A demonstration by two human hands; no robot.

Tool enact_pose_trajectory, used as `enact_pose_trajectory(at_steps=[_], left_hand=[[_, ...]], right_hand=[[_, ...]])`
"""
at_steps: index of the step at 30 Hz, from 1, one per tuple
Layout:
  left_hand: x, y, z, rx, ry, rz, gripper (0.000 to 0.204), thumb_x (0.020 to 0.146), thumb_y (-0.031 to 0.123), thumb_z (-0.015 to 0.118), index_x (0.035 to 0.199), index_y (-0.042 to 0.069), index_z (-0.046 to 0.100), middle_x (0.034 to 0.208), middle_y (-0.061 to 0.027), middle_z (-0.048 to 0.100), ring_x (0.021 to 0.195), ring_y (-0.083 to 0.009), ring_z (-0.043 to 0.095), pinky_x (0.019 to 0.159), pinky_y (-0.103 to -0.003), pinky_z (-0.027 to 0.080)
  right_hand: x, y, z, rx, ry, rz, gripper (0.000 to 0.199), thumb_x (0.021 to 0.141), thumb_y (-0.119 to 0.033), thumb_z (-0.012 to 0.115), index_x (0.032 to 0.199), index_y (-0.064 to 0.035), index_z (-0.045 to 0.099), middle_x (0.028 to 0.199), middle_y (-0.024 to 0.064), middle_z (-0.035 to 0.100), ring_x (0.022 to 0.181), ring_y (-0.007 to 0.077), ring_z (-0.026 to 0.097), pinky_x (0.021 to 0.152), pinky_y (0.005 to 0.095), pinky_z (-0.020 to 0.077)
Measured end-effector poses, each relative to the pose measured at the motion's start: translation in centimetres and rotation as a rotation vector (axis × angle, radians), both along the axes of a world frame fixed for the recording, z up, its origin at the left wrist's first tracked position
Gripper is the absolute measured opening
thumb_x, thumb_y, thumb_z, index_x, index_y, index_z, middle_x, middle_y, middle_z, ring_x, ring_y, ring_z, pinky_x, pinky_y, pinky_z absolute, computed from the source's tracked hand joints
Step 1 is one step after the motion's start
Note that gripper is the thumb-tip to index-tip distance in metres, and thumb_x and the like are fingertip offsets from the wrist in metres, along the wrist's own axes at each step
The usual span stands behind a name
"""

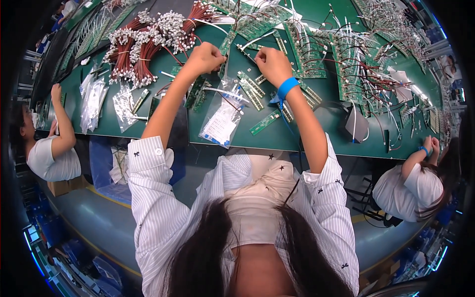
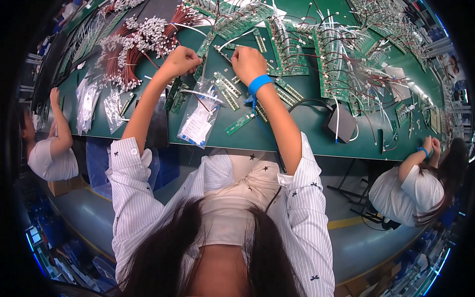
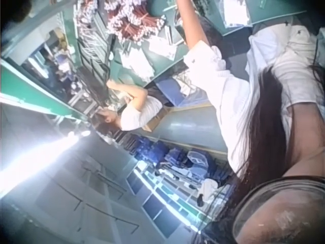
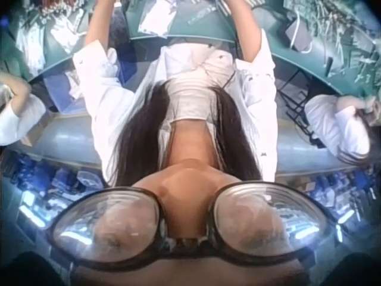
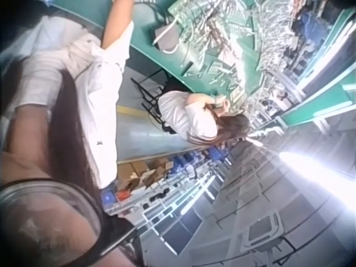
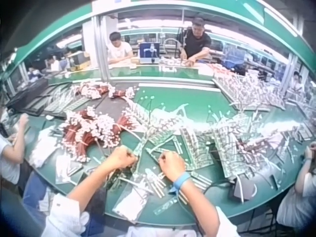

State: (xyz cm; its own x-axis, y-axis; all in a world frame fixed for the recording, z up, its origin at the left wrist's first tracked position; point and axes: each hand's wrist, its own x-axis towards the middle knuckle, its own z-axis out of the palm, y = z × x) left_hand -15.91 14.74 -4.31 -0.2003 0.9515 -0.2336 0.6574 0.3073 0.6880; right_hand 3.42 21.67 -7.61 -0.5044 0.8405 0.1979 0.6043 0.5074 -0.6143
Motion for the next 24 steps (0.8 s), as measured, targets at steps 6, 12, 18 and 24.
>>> enact_pose_trajectory(at_steps=[6, 12, 18, 24], left_hand=[[-0.3, 0.1, -0.8, 0.025, 0.003, -0.073, 0.019, 0.077, 0.016, 0.062, 0.068, -0.001, 0.059, 0.056, -0.0041, 0.058, 0.048, -0.0085, 0.054, 0.042, -0.023, 0.04], [0.9, -1.4, -0.7, 0.147, 0.255, -0.092, 0.017, 0.072, 0.016, 0.064, 0.073, 0.0, 0.06, 0.06, -0.0071, 0.06, 0.055, -0.0129, 0.058, 0.056, -0.025, 0.045], [2.3, -3.5, 2.3, 0.499, 0.146, 0.009, 0.013, 0.074, 0.013, 0.063, 0.076, 0.0, 0.06, 0.065, -0.0075, 0.06, 0.056, -0.0161, 0.057, 0.054, -0.028, 0.044], [5.4, -5.9, 2.8, 0.913, 0.688, -0.132, 0.011, 0.072, 0.01, 0.064, 0.08, 0.005, 0.059, 0.072, -0.0034, 0.056, 0.065, -0.02, 0.056, 0.054, -0.03, 0.044]], right_hand=[[-0.2, -0.7, 0.5, 0.057, -0.005, -0.011, 0.011, 0.072, -0.015, 0.057, 0.07, -0.0054, 0.062, 0.076, 0.0136, 0.062, 0.073, 0.0316, 0.059, 0.065, 0.0409, 0.047], [-1.1, -1.7, 0.9, 0.295, 0.116, 0.048, 0.01, 0.075, -0.012, 0.057, 0.073, -0.0024, 0.06, 0.072, 0.013, 0.059, 0.067, 0.0302, 0.057, 0.061, 0.0396, 0.0448], [-2.1, -2.8, 3.1, -0.11, 0.37, 0.135, 0.022, 0.079, -0.022, 0.058, 0.076, -0.0009, 0.061, 0.071, 0.0105, 0.061, 0.059, 0.0212, 0.057, 0.056, 0.0345, 0.0459], [-1.3, -4.9, 5.7, -0.616, 0.634, 0.196, 0.033, 0.081, -0.025, 0.058, 0.079, 0.0079, 0.06, 0.065, 0.0093, 0.062, 0.057, 0.0108, 0.059, 0.048, 0.0223, 0.0461]])
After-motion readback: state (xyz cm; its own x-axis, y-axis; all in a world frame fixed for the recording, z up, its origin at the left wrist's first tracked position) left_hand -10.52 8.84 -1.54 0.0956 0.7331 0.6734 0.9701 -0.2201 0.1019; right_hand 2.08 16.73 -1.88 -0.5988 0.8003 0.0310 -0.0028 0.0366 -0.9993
